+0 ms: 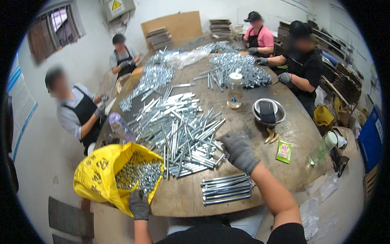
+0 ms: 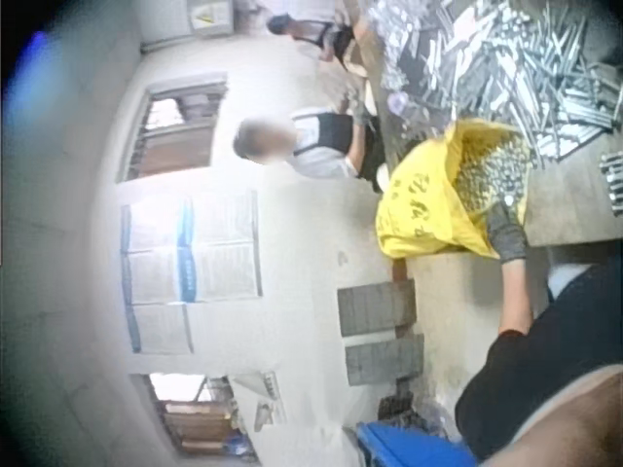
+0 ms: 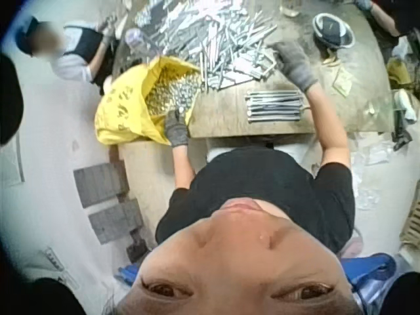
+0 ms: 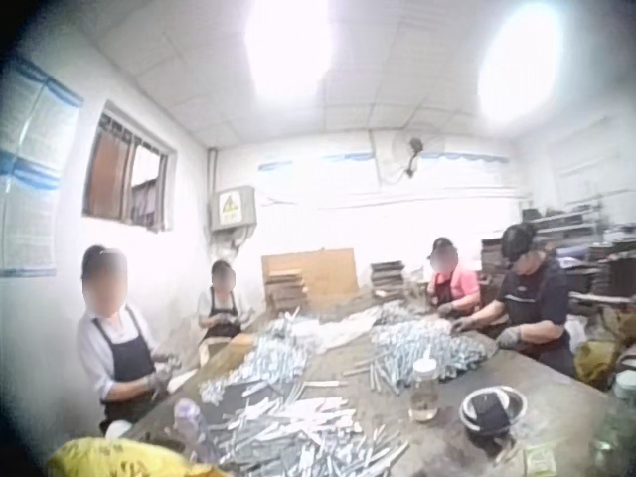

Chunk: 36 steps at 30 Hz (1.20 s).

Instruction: The person unpacks a plastic bag of metal bolts and places them on a table. They then pick up a yellow bag containing nuts and repeatedly pick up bolts and nuts, screwing them together by hand. The assembled fasteners are placed on the table.

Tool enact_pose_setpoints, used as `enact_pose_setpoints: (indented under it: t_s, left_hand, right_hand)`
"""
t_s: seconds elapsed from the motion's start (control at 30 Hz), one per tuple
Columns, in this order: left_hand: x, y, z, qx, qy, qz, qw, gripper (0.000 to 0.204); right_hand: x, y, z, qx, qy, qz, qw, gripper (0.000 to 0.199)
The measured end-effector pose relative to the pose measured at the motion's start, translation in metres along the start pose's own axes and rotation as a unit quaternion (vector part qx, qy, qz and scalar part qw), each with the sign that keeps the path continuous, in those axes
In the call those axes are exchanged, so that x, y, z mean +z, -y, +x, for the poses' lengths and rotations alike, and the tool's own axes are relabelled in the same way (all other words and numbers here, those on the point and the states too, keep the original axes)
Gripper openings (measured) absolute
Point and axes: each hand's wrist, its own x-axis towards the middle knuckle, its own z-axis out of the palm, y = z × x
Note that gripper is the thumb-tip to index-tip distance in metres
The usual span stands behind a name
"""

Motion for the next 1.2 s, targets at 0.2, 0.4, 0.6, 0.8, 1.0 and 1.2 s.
enact_pose_setpoints:
  t_s: [0.2, 0.4, 0.6, 0.8, 1.0, 1.2]
  left_hand:
    - [0.009, 0.001, 0.000, 0.035, -0.015, 0.003, 0.999, 0.030]
    - [-0.016, -0.025, 0.016, -0.135, -0.018, -0.376, 0.917, 0.025]
    - [-0.031, -0.116, 0.047, -0.151, 0.173, -0.791, 0.567, 0.025]
    - [-0.036, -0.157, 0.029, -0.120, 0.237, -0.734, 0.625, 0.028]
    - [-0.028, -0.169, 0.019, -0.062, 0.248, -0.641, 0.724, 0.026]
    - [-0.012, -0.165, 0.017, -0.030, 0.241, -0.640, 0.729, 0.023]
  right_hand:
    - [0.052, -0.038, -0.007, -0.092, 0.270, -0.183, 0.941, 0.015]
    - [0.045, -0.025, -0.014, -0.031, 0.284, -0.177, 0.942, 0.013]
    - [-0.002, 0.038, -0.006, -0.010, 0.032, 0.088, 0.996, 0.029]
    - [-0.019, 0.110, -0.016, -0.080, 0.023, 0.029, 0.996, 0.028]
    - [-0.020, 0.113, -0.034, -0.054, 0.049, -0.004, 0.997, 0.026]
    - [-0.009, 0.108, -0.045, -0.078, 0.052, -0.007, 0.996, 0.029]
